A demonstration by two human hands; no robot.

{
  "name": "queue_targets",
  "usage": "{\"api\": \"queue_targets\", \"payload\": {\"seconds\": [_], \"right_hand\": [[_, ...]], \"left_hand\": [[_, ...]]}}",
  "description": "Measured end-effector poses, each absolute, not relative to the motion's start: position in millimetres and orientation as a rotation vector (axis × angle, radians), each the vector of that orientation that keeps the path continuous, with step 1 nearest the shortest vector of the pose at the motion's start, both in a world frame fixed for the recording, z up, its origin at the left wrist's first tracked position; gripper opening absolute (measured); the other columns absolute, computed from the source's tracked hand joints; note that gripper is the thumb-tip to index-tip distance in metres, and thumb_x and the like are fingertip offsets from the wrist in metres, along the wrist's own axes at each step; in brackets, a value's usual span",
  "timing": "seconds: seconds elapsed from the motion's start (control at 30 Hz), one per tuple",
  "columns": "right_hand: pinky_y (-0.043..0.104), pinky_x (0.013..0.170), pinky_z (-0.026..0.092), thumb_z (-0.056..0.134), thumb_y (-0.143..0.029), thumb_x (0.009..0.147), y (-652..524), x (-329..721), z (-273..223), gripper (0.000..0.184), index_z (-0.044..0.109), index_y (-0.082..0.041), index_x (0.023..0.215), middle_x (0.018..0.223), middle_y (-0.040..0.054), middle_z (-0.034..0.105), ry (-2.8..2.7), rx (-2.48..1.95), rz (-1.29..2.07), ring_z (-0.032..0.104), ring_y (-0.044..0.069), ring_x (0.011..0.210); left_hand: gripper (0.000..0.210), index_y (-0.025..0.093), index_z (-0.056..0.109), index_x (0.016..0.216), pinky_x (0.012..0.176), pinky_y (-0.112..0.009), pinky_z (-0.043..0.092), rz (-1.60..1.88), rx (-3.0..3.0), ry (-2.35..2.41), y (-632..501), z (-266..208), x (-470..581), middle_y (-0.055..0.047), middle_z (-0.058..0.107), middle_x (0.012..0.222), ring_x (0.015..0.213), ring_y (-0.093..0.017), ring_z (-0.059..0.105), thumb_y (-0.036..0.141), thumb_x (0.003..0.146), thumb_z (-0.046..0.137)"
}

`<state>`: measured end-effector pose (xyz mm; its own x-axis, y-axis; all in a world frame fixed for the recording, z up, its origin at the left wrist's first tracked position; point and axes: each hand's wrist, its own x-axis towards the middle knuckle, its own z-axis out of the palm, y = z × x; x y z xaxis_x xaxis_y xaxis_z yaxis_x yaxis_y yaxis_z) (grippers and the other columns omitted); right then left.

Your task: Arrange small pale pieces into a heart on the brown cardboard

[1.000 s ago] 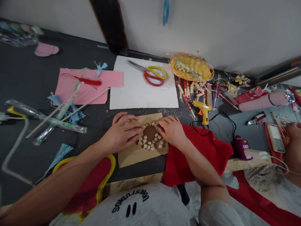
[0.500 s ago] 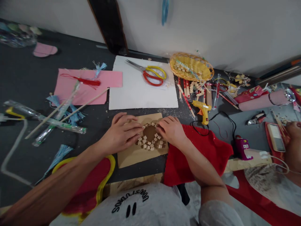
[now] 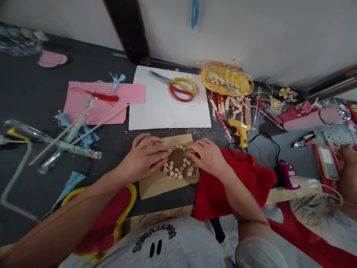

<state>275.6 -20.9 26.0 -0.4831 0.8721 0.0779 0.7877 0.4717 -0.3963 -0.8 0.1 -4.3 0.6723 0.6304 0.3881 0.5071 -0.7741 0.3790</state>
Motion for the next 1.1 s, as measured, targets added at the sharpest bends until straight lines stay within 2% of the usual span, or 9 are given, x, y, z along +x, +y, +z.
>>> {"api": "queue_targets", "payload": {"seconds": [0.1, 0.27, 0.47, 0.57, 0.67, 0.8, 1.1], "right_hand": [[0.034, 0.081, 0.048, 0.07, -0.03, 0.094, -27, 280, 33, 0.01, 0.066, -0.022, 0.091, 0.094, 0.0051, 0.074, -2.568, -1.378, 0.538, 0.066, 0.021, 0.09], [0.034, 0.077, 0.045, 0.074, -0.035, 0.09, -33, 276, 32, 0.017, 0.065, -0.021, 0.09, 0.092, 0.0052, 0.074, -2.72, -1.401, 0.477, 0.065, 0.022, 0.089], [0.033, 0.079, 0.048, 0.067, -0.027, 0.094, -31, 280, 30, 0.009, 0.063, -0.021, 0.088, 0.089, 0.0044, 0.073, -2.668, -1.391, 0.526, 0.065, 0.02, 0.086], [0.031, 0.077, 0.05, 0.063, -0.021, 0.095, -29, 283, 29, 0.001, 0.063, -0.021, 0.094, 0.091, 0.0041, 0.075, -2.525, -1.421, 0.582, 0.067, 0.019, 0.083], [0.031, 0.08, 0.054, 0.058, -0.016, 0.096, -26, 282, 25, 0.009, 0.062, -0.022, 0.1, 0.097, 0.0052, 0.076, -2.404, -1.423, 0.61, 0.07, 0.019, 0.088], [0.035, 0.082, 0.056, 0.055, -0.012, 0.093, -23, 280, 19, 0.012, 0.062, -0.022, 0.094, 0.094, 0.0075, 0.073, -2.447, -1.421, 0.533, 0.069, 0.022, 0.09], [0.042, 0.09, 0.056, 0.06, -0.023, 0.097, -20, 284, 18, 0.01, 0.067, -0.02, 0.103, 0.101, 0.0109, 0.073, -2.396, -1.488, 0.377, 0.067, 0.027, 0.099]], "left_hand": [[0.02, 0.029, 0.075, 0.11, 0.111, -0.055, 0.035, 0.734, 2.641, 0.922, 0, -3, -1, 0.002, 0.079, 0.111, 0.121, -0.027, 0.061, 0.028, 0.1, 0.057], [0.018, 0.029, 0.074, 0.109, 0.111, -0.054, 0.036, 0.712, 2.652, 0.936, 0, -4, 0, 0.002, 0.079, 0.111, 0.122, -0.026, 0.061, 0.028, 0.098, 0.06], [0.016, 0.029, 0.074, 0.106, 0.112, -0.053, 0.035, 0.739, 2.659, 0.935, 0, -6, 0, 0.002, 0.079, 0.108, 0.121, -0.025, 0.061, 0.028, 0.098, 0.061], [0.017, 0.028, 0.073, 0.108, 0.112, -0.052, 0.034, 0.756, 2.652, 0.93, 0, -6, 0, 0.002, 0.079, 0.109, 0.121, -0.025, 0.061, 0.028, 0.098, 0.06], [0.017, 0.029, 0.073, 0.109, 0.111, -0.052, 0.033, 0.749, 2.639, 0.928, 0, -5, 0, 0.003, 0.079, 0.111, 0.122, -0.026, 0.061, 0.028, 0.098, 0.06], [0.017, 0.029, 0.073, 0.109, 0.111, -0.053, 0.033, 0.733, 2.635, 0.933, 0, -5, 0, 0.003, 0.079, 0.112, 0.122, -0.026, 0.061, 0.027, 0.098, 0.06], [0.02, 0.031, 0.075, 0.11, 0.112, -0.056, 0.036, 0.683, 2.64, 0.947, 0, -6, -1, 0.001, 0.079, 0.112, 0.123, -0.027, 0.061, 0.029, 0.098, 0.059]]}}
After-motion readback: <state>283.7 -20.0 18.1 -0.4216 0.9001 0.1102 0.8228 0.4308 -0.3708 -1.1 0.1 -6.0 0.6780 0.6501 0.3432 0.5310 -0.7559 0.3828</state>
